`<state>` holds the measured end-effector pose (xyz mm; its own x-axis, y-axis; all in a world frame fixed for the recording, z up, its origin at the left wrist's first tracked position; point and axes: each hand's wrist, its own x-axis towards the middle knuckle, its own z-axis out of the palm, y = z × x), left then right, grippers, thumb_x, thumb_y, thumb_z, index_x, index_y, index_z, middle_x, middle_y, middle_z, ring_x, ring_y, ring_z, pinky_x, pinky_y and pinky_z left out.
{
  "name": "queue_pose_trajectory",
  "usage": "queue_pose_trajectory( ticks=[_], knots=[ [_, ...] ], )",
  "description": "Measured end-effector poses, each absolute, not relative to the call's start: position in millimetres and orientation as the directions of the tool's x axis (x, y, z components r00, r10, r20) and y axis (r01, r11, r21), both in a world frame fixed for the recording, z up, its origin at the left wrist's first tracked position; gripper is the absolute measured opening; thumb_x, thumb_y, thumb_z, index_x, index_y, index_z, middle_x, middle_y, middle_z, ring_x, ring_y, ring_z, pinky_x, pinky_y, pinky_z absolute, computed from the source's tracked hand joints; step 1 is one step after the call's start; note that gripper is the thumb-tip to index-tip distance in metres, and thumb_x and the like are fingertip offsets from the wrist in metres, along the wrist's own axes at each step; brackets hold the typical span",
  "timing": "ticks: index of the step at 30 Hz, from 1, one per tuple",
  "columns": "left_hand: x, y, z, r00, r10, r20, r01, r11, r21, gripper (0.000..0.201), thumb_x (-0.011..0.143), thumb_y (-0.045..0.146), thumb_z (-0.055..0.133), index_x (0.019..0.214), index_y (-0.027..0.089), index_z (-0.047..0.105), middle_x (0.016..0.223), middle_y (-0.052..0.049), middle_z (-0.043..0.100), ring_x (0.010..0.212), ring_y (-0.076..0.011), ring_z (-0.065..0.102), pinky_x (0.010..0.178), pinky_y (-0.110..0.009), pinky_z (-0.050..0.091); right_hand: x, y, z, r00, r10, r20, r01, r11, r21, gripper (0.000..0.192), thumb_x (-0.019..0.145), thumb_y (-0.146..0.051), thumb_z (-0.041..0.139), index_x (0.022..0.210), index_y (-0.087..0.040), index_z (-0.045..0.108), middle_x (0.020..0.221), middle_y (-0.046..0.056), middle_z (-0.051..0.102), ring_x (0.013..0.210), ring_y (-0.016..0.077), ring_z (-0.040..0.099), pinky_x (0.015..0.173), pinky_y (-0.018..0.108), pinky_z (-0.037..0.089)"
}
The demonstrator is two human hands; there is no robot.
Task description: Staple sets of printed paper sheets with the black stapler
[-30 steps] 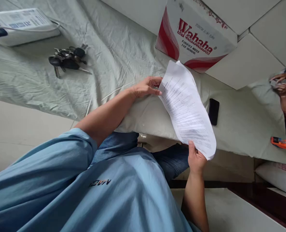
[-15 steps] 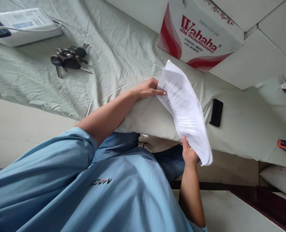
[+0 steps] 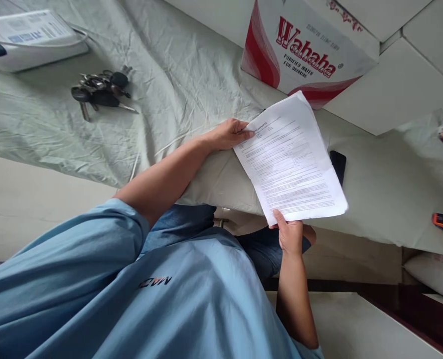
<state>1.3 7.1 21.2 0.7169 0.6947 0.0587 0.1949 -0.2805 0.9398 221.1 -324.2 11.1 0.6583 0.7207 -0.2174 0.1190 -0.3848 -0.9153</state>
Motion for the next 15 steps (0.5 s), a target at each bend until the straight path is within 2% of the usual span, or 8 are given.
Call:
queue_pose_trajectory(
  ticks=[2, 7, 11, 15],
  knots=[
    [1, 7, 22, 0.716, 0.695, 0.066, 0.188, -0.283, 0.940, 0.032, 0.108, 0.040, 0.063, 0.083, 0.022, 0.055, 0.080, 0.000, 0.053, 0.081, -0.0161, 0.052, 0.082, -0.032, 0.043, 213, -328, 13, 0.623, 0.710, -0.328, 0.010, -0.426, -0.905, 0.061, 0.067, -0.064, 0.109, 0.103, -0.020, 0.089, 0.101, 0.010, 0.089, 0.070, 0.0213, 0.073, 0.048, 0.032, 0.058],
    [3, 10, 18, 0.703, 0.707, 0.079, 0.207, -0.310, 0.928, 0.031, 0.106, 0.037, 0.065, 0.081, 0.022, 0.054, 0.079, 0.001, 0.051, 0.080, -0.0162, 0.051, 0.082, -0.033, 0.042, 195, -335, 22, 0.519, 0.666, -0.536, -0.150, -0.546, -0.824, 0.062, 0.053, -0.067, 0.114, 0.075, -0.019, 0.082, 0.070, 0.006, 0.077, 0.058, 0.0132, 0.059, 0.043, 0.025, 0.045],
    [3, 11, 14, 0.723, 0.685, 0.085, 0.218, -0.343, 0.914, 0.031, 0.106, 0.038, 0.066, 0.082, 0.022, 0.055, 0.078, 0.000, 0.053, 0.080, -0.0164, 0.053, 0.081, -0.033, 0.042, 181, -335, 28, 0.489, 0.616, -0.617, -0.308, -0.540, -0.783, 0.065, 0.039, -0.059, 0.120, 0.078, -0.020, 0.084, 0.076, 0.003, 0.077, 0.060, 0.0072, 0.050, 0.043, 0.019, 0.037],
    [1, 11, 14, 0.755, 0.644, 0.120, 0.187, -0.388, 0.903, 0.029, 0.104, 0.040, 0.066, 0.083, 0.022, 0.058, 0.075, 0.001, 0.052, 0.079, -0.0155, 0.051, 0.079, -0.032, 0.040, 175, -337, 29, 0.491, 0.569, -0.660, -0.385, -0.538, -0.750, 0.068, 0.036, -0.061, 0.120, 0.076, -0.019, 0.085, 0.075, 0.003, 0.075, 0.060, 0.0038, 0.044, 0.043, 0.015, 0.028]
  ],
)
